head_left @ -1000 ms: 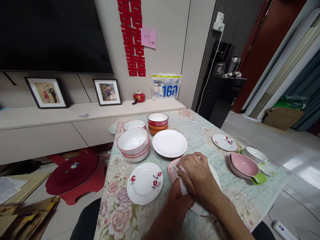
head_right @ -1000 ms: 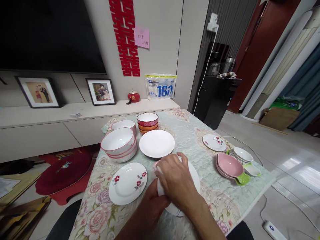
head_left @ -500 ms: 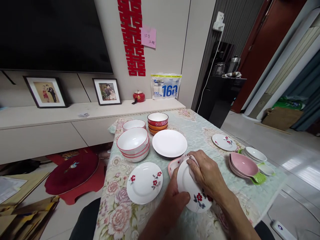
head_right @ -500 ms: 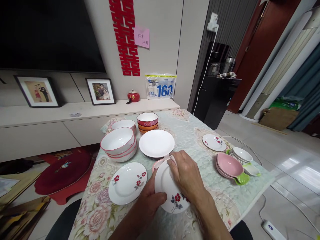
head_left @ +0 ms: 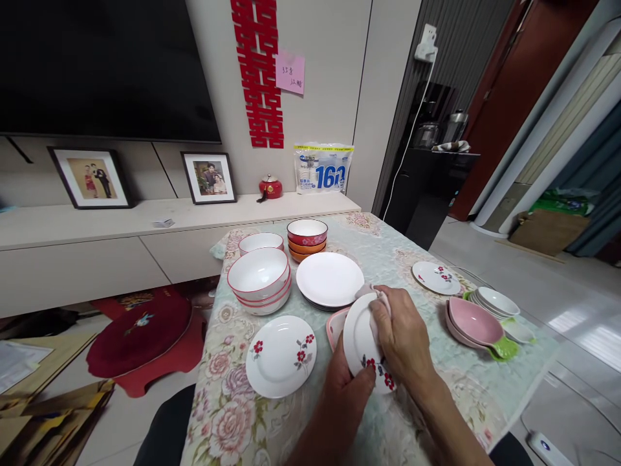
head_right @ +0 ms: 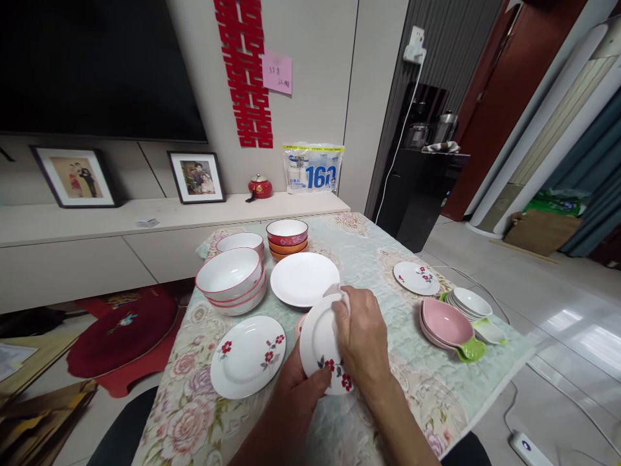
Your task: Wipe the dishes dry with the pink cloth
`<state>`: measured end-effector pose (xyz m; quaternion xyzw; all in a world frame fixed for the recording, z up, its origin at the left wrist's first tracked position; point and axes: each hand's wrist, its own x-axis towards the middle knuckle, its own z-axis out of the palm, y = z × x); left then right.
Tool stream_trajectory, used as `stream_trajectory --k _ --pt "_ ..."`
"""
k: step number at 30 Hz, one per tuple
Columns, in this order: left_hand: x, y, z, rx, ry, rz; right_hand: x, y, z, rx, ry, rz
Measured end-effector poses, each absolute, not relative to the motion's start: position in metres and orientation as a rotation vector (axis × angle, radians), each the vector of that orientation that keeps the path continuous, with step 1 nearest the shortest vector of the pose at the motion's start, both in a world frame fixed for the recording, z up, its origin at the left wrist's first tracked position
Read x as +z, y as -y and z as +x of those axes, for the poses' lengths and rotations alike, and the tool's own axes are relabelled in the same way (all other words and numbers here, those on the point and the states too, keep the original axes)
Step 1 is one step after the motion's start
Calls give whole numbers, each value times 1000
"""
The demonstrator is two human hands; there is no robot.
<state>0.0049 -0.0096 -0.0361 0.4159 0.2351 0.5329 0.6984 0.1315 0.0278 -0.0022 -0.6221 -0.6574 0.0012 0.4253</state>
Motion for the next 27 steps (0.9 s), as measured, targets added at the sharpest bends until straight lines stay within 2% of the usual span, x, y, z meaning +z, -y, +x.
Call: stream_trajectory --k 5,10,16,22,27 --pt "-20 11 5 1170 -494 790 8 -14 117 -161 2020 -1367" --pt "-16 10 3 1162 -572 680 3 -18 124 -336 1931 -1278" --pt "-22 8 1 1256 -628 739 -1 -20 123 -315 1833 -1309" --pt "-27 7 -2 1256 -614 855 9 -10 110 33 2064 -1018" --pt "-19 8 -4 1172 -619 871 9 -18 128 -121 1883 -1284"
